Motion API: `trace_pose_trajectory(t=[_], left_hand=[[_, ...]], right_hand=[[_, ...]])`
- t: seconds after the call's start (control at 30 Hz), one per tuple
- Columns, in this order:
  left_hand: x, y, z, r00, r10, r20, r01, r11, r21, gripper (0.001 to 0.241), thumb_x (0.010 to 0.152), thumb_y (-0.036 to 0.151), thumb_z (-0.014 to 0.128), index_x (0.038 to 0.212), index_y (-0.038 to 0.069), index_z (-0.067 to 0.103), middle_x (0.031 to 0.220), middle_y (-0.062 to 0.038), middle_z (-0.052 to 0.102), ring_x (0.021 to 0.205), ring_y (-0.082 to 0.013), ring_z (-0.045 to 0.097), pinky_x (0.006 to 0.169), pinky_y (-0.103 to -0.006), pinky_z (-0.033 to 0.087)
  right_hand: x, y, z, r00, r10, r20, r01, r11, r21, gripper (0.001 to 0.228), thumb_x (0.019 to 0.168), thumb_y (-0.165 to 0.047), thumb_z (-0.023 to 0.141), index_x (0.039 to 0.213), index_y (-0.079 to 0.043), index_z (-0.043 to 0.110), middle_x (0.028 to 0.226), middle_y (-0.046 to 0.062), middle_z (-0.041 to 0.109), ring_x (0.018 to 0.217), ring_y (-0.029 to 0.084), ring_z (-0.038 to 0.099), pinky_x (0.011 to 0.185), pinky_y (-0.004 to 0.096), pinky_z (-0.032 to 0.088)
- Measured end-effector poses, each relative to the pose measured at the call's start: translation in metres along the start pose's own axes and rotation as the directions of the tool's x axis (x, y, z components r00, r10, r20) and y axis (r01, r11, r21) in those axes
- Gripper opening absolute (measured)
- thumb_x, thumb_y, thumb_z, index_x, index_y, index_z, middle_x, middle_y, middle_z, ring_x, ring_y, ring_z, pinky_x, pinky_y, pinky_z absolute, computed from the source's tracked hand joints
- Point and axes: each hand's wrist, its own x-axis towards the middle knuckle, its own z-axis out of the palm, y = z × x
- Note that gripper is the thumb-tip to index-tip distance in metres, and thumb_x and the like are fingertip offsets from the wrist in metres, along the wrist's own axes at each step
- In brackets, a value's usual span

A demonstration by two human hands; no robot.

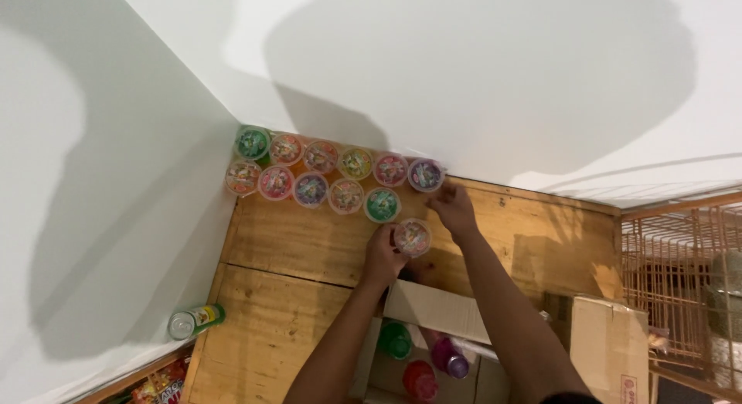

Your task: Arranging colorful jelly containers on a wooden table and placing them into a cardboard box.

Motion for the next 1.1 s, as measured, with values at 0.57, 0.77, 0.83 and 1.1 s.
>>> trace_pose_trajectory(t=[0.57, 0.77, 0.83, 1.1], left_hand=[[0.015, 0.002, 0.008, 0.954, -0.279, -0.106, 0.222, 0.901, -0.372, 0.043, 0.080, 0.010, 0.082, 0.116, 0.003, 0.061, 0.110, -0.006, 0.068, 0.101, -0.0180, 0.067, 0.089, -0.0328, 0.056], [0.018, 0.004, 0.002, 0.936, -0.295, -0.194, 0.206, 0.903, -0.377, 0.036, 0.097, 0.034, 0.066, 0.114, 0.002, 0.066, 0.104, -0.006, 0.069, 0.094, -0.0192, 0.063, 0.083, -0.0337, 0.051], [0.021, 0.011, -0.002, 0.932, -0.295, -0.212, 0.202, 0.905, -0.374, 0.041, 0.101, 0.041, 0.059, 0.114, 0.003, 0.067, 0.102, -0.006, 0.070, 0.093, -0.0198, 0.063, 0.083, -0.0343, 0.050], [0.020, 0.024, -0.009, 0.905, -0.336, -0.261, 0.312, 0.941, -0.132, 0.052, 0.104, 0.047, 0.049, 0.106, 0.000, 0.069, 0.098, -0.014, 0.073, 0.092, -0.0276, 0.068, 0.084, -0.0400, 0.052]], right_hand=[[-0.081, -0.042, 0.002, 0.976, 0.208, 0.065, -0.213, 0.972, 0.098, 0.022, 0.098, -0.013, 0.065, 0.115, 0.002, 0.064, 0.105, 0.013, 0.066, 0.091, 0.021, 0.070, 0.078, 0.036, 0.066], [-0.068, -0.031, 0.008, 0.977, 0.194, 0.083, -0.206, 0.963, 0.173, 0.023, 0.099, -0.012, 0.066, 0.115, 0.004, 0.065, 0.102, 0.012, 0.067, 0.088, 0.020, 0.068, 0.077, 0.034, 0.063], [-0.062, -0.032, 0.010, 0.978, 0.194, 0.082, -0.206, 0.960, 0.192, 0.023, 0.098, -0.010, 0.067, 0.115, 0.005, 0.065, 0.101, 0.012, 0.067, 0.086, 0.020, 0.067, 0.075, 0.034, 0.061], [-0.060, -0.030, 0.015, 0.981, 0.185, 0.050, -0.191, 0.968, 0.161, 0.024, 0.099, -0.014, 0.067, 0.114, 0.004, 0.065, 0.104, 0.013, 0.069, 0.088, 0.020, 0.068, 0.074, 0.033, 0.061]])
